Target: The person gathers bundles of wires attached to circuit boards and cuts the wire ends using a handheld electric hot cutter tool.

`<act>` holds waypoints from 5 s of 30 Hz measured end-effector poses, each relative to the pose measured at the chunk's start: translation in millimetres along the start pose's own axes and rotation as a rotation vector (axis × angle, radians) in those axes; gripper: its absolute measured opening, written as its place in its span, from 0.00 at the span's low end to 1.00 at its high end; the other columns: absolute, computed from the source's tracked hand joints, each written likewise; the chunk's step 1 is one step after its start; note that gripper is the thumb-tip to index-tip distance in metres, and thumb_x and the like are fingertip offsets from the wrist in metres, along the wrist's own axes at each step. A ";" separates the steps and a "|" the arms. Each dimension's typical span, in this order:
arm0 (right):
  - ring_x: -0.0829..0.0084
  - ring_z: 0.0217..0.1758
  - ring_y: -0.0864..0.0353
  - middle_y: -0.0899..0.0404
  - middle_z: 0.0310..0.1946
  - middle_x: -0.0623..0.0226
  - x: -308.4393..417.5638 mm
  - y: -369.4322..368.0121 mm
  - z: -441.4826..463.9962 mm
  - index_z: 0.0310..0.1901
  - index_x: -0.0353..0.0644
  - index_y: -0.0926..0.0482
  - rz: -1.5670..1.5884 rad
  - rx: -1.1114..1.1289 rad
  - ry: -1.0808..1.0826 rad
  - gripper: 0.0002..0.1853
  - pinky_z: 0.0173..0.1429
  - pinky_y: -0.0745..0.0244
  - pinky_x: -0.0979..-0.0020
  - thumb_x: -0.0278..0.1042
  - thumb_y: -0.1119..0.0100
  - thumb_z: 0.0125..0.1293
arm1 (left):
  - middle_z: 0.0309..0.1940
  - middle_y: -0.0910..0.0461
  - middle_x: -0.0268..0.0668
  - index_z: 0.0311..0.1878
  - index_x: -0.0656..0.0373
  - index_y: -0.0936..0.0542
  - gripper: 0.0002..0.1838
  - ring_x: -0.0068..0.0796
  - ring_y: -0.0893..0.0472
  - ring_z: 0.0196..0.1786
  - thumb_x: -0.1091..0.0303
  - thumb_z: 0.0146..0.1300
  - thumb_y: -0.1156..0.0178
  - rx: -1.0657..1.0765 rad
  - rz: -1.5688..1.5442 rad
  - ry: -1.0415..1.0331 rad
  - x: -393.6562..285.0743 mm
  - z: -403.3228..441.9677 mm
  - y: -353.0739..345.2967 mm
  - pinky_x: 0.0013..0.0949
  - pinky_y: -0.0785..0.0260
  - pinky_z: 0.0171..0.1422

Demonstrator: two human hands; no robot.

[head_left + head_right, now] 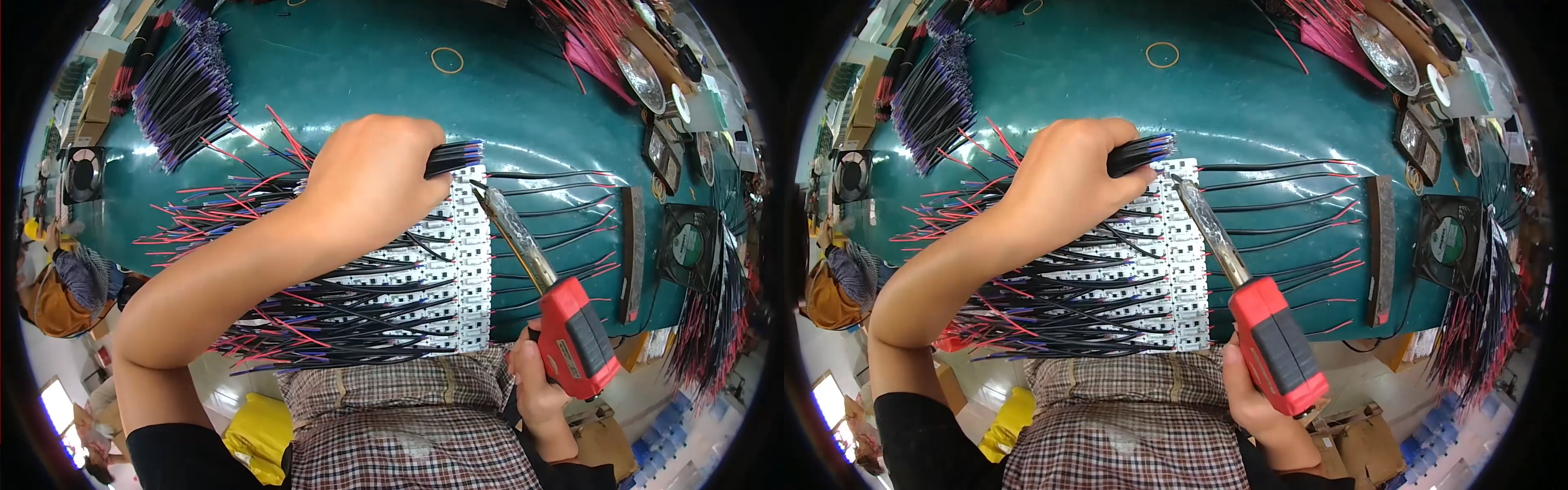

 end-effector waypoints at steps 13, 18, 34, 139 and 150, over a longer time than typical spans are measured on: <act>0.83 0.21 0.31 0.27 0.27 0.68 9.1 -10.6 17.6 0.48 0.34 0.27 -0.042 -0.038 -0.027 0.07 0.25 0.36 0.78 0.25 0.44 0.72 | 0.26 0.19 0.53 0.33 0.66 0.17 0.13 0.56 0.18 0.33 0.63 0.57 0.32 0.006 0.058 0.011 1.2 1.6 -1.8 0.50 0.26 0.41; 0.83 0.21 0.31 0.27 0.26 0.69 12.4 -10.5 20.1 0.45 0.34 0.26 -0.056 -0.052 -0.007 0.05 0.25 0.36 0.78 0.25 0.43 0.72 | 0.26 0.18 0.53 0.33 0.67 0.17 0.13 0.57 0.18 0.34 0.63 0.57 0.32 0.006 0.068 -0.001 1.0 2.9 -2.6 0.50 0.26 0.42; 0.83 0.22 0.30 0.24 0.27 0.69 13.7 -11.7 20.4 0.43 0.35 0.24 -0.117 -0.043 -0.071 0.04 0.26 0.36 0.78 0.27 0.42 0.72 | 0.26 0.20 0.57 0.31 0.70 0.16 0.13 0.60 0.19 0.37 0.66 0.52 0.31 0.063 0.126 -0.030 -3.1 12.3 -4.5 0.54 0.27 0.46; 0.83 0.21 0.31 0.26 0.25 0.69 8.4 -5.8 2.6 0.42 0.36 0.25 -0.134 0.006 -0.076 0.04 0.26 0.37 0.77 0.27 0.44 0.73 | 0.25 0.19 0.50 0.30 0.63 0.20 0.11 0.55 0.18 0.34 0.66 0.54 0.30 -0.032 0.148 -0.119 -19.1 -12.3 -12.8 0.52 0.27 0.41; 0.82 0.21 0.31 0.25 0.26 0.68 5.8 1.7 -6.4 0.44 0.36 0.25 -0.118 -0.059 -0.097 0.05 0.26 0.36 0.76 0.28 0.43 0.72 | 0.26 0.18 0.52 0.33 0.64 0.16 0.09 0.56 0.17 0.35 0.68 0.53 0.30 0.022 0.198 -0.111 -20.3 -8.4 -15.6 0.52 0.26 0.43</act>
Point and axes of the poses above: each hand's wrist, its own z-axis towards the middle knuckle, its own y-axis out of the back of the hand, x = y × z, the point moved 9 cm from there along z, towards the middle knuckle
